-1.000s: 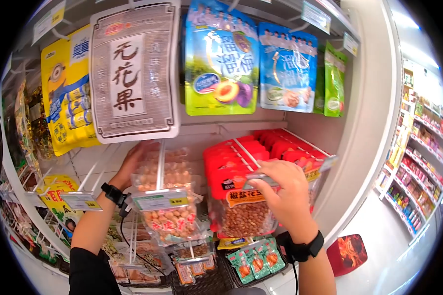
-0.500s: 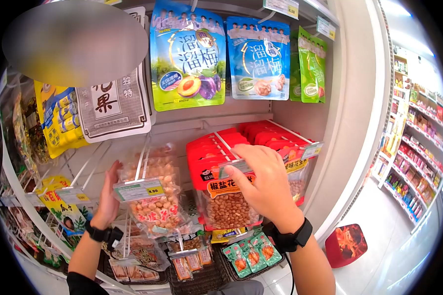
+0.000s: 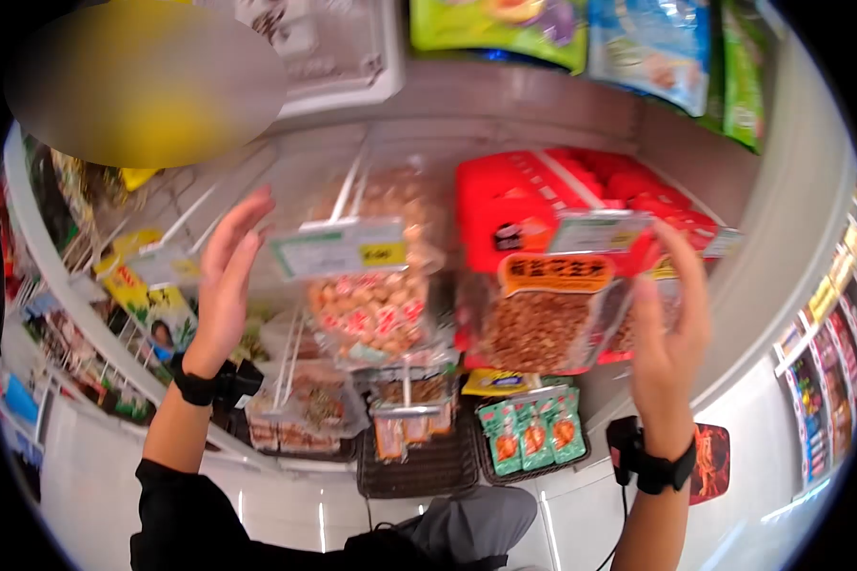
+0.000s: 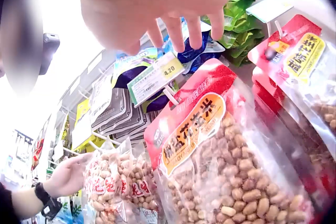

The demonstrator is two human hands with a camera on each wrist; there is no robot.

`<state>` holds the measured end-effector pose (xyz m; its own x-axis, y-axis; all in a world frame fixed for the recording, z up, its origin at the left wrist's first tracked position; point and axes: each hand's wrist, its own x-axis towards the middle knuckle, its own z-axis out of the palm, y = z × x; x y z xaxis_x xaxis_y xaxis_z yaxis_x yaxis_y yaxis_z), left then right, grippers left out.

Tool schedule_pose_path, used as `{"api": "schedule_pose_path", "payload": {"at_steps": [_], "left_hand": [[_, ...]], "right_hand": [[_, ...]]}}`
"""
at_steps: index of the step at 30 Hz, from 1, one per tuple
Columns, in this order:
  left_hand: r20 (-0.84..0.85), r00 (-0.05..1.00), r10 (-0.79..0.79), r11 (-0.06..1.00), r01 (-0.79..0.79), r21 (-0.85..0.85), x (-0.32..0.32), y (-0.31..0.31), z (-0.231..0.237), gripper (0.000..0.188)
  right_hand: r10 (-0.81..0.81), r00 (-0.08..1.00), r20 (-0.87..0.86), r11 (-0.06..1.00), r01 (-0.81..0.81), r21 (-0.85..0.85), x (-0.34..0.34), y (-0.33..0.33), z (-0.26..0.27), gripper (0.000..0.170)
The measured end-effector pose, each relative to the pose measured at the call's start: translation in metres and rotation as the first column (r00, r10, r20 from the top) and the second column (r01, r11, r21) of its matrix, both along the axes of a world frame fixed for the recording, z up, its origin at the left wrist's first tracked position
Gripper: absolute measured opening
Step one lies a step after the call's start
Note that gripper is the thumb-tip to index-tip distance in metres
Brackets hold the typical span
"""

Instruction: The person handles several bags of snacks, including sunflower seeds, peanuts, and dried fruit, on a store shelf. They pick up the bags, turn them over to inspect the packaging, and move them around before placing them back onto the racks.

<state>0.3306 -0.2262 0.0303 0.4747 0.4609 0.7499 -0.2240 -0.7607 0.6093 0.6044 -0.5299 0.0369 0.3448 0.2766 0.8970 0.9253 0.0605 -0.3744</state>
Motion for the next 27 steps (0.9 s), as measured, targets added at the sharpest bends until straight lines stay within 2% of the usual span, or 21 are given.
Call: {"api": "schedule_pose_path", "payload": {"at_steps": [2,3,5,8,9,12,13,14,15,17,18,20,21,23,24,26,27], "left_hand": [[0.113,0.992,-0.054,0.996,0.061,-0.059,-0.001,-0.013,0.001,0.041],[0.106,0.993,-0.044,0.996,0.052,-0.075,0.000,-0.019,0.000,0.041],[0.188,0.979,-0.073,0.994,0.086,-0.065,0.000,-0.028,-0.002,0.034],[0.230,0.970,-0.083,0.992,0.102,-0.068,-0.009,-0.042,-0.010,0.031],[0.237,0.969,-0.071,0.993,0.090,-0.073,-0.014,-0.050,-0.013,0.031],[0.242,0.970,0.021,0.991,0.012,-0.137,-0.024,-0.075,-0.032,0.021],[0.210,0.978,0.004,0.989,0.028,-0.148,-0.024,-0.083,-0.042,0.015],[0.248,0.967,-0.052,0.976,0.102,-0.192,-0.019,-0.095,-0.054,0.016],[0.258,0.964,-0.060,0.978,0.108,-0.177,-0.013,-0.106,-0.067,0.019],[0.244,0.965,-0.096,0.993,0.076,0.092,-0.001,-0.123,-0.076,0.024],[0.249,0.958,-0.142,0.984,0.110,0.140,0.005,-0.134,-0.071,0.024],[0.258,0.937,-0.234,0.972,0.216,0.097,0.020,-0.158,-0.057,0.022],[0.261,0.937,-0.231,0.972,0.212,0.097,0.027,-0.166,-0.051,0.022],[0.089,0.961,-0.263,0.965,0.261,0.041,0.041,-0.181,-0.033,0.018],[0.083,0.963,-0.256,0.966,0.254,0.037,0.052,-0.190,-0.019,0.018],[-0.041,0.979,-0.198,0.978,0.195,-0.077,0.074,-0.203,0.010,0.020],[-0.117,0.960,-0.254,0.956,0.231,-0.179,0.076,-0.204,0.025,0.026]], "right_hand": [[-0.023,0.999,0.041,0.999,0.022,0.026,-0.002,-0.003,-0.009,0.040],[-0.014,0.999,0.033,1.000,0.014,0.010,-0.003,-0.004,-0.014,0.040],[-0.070,0.990,0.126,0.997,0.064,0.050,-0.004,-0.008,-0.022,0.040],[-0.083,0.992,0.100,0.993,0.073,0.097,-0.009,-0.027,-0.048,0.039],[-0.047,0.998,0.048,0.983,0.038,0.182,-0.012,-0.031,-0.063,0.038],[-0.036,0.993,0.115,0.988,0.018,0.155,-0.025,-0.044,-0.087,0.026],[-0.064,0.992,0.107,0.988,0.048,0.149,-0.025,-0.046,-0.094,0.025],[-0.079,0.991,0.104,0.988,0.064,0.140,-0.023,-0.047,-0.099,0.021],[-0.072,0.993,0.093,0.991,0.060,0.120,-0.019,-0.050,-0.102,0.018],[-0.081,0.993,0.087,0.991,0.071,0.116,-0.009,-0.058,-0.103,0.016],[-0.051,0.997,0.050,0.993,0.045,0.112,-0.004,-0.061,-0.099,0.015],[0.003,1.000,0.003,0.994,-0.003,0.114,0.006,-0.065,-0.084,0.012],[0.024,1.000,-0.011,0.995,-0.023,0.095,0.011,-0.066,-0.078,0.012],[0.087,0.996,-0.037,0.995,-0.085,0.054,0.021,-0.066,-0.061,0.013],[0.130,0.990,-0.055,0.991,-0.128,0.034,0.026,-0.065,-0.054,0.015],[0.182,0.979,-0.086,0.982,-0.185,-0.024,0.034,-0.064,-0.034,0.018],[0.216,0.970,-0.112,0.974,-0.222,-0.041,0.034,-0.062,-0.027,0.018]]}}
